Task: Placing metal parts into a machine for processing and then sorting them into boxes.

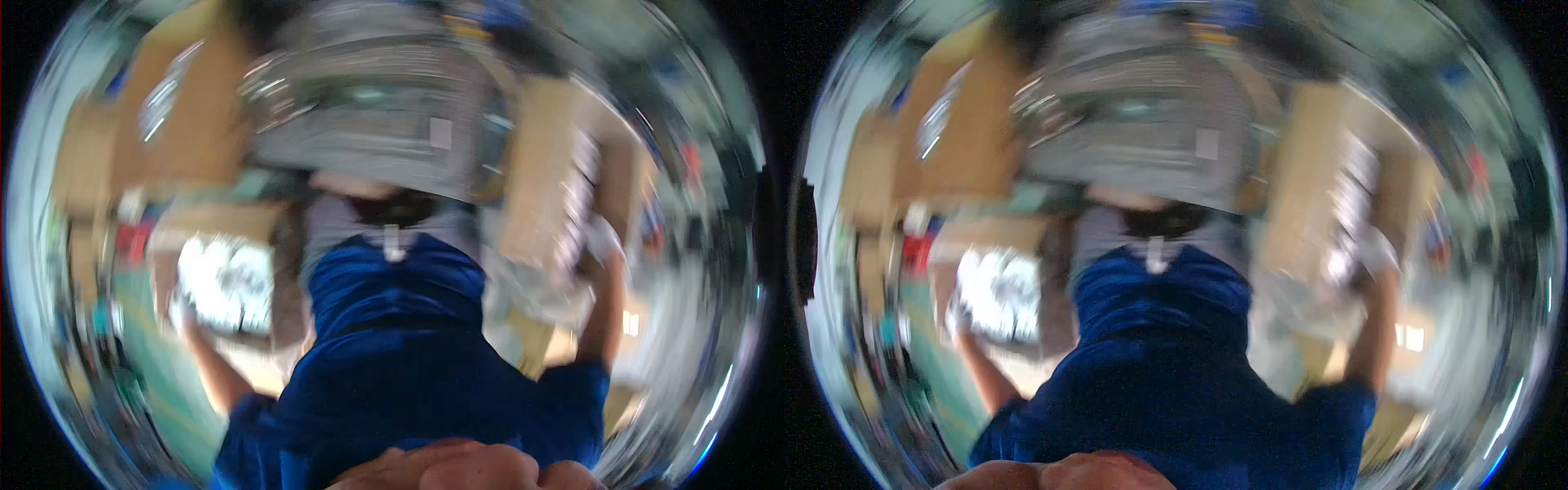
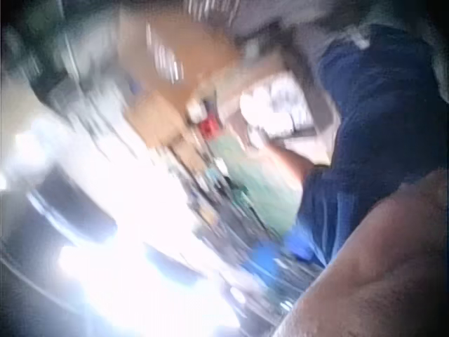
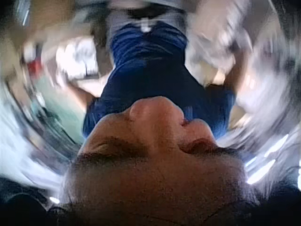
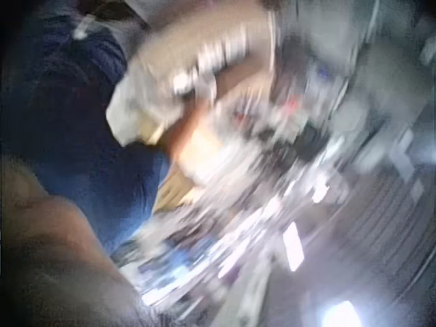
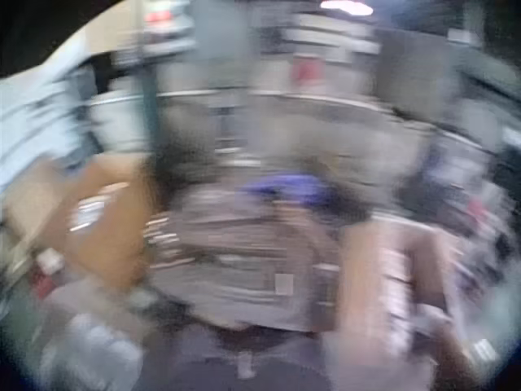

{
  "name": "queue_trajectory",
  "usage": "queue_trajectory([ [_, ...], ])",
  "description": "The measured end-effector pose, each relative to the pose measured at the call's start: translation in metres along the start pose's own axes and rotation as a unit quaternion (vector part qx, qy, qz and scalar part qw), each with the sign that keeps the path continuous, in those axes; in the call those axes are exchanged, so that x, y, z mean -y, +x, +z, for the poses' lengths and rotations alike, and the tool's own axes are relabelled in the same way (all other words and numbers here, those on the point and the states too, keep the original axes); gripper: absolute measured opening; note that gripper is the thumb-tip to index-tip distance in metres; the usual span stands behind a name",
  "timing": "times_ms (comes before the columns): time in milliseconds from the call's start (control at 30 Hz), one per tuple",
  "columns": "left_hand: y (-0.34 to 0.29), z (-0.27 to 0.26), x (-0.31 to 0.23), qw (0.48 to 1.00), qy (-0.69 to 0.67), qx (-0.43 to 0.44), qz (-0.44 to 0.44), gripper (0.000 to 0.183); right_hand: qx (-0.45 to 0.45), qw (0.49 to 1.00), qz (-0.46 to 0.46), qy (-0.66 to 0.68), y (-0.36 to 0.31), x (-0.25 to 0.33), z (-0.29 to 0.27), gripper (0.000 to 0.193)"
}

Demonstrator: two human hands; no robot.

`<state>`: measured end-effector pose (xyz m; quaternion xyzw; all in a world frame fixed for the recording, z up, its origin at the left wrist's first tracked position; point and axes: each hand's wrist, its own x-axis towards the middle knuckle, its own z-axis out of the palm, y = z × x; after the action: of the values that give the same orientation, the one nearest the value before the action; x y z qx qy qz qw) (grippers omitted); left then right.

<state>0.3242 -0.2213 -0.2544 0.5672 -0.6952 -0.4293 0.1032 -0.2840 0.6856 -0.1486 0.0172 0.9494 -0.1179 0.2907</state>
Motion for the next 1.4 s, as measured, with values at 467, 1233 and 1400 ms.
queue_trajectory([
  [467,-0.101,0.068,-0.081,0.926,0.313,-0.145,-0.152,0.08,0.083,0.927,-0.352,0.097,-0.118,0.265,-0.038,0.054],
  [1233,-0.099,0.023,-0.097,0.987,0.154,-0.038,-0.013,0.062,0.094,0.931,-0.347,0.068,-0.113,0.256,-0.003,0.049],
  [1400,-0.114,0.009,-0.106,0.995,-0.073,0.062,0.034,0.043,0.106,0.91,-0.392,0.079,-0.122,0.267,-0.001,0.048],
])
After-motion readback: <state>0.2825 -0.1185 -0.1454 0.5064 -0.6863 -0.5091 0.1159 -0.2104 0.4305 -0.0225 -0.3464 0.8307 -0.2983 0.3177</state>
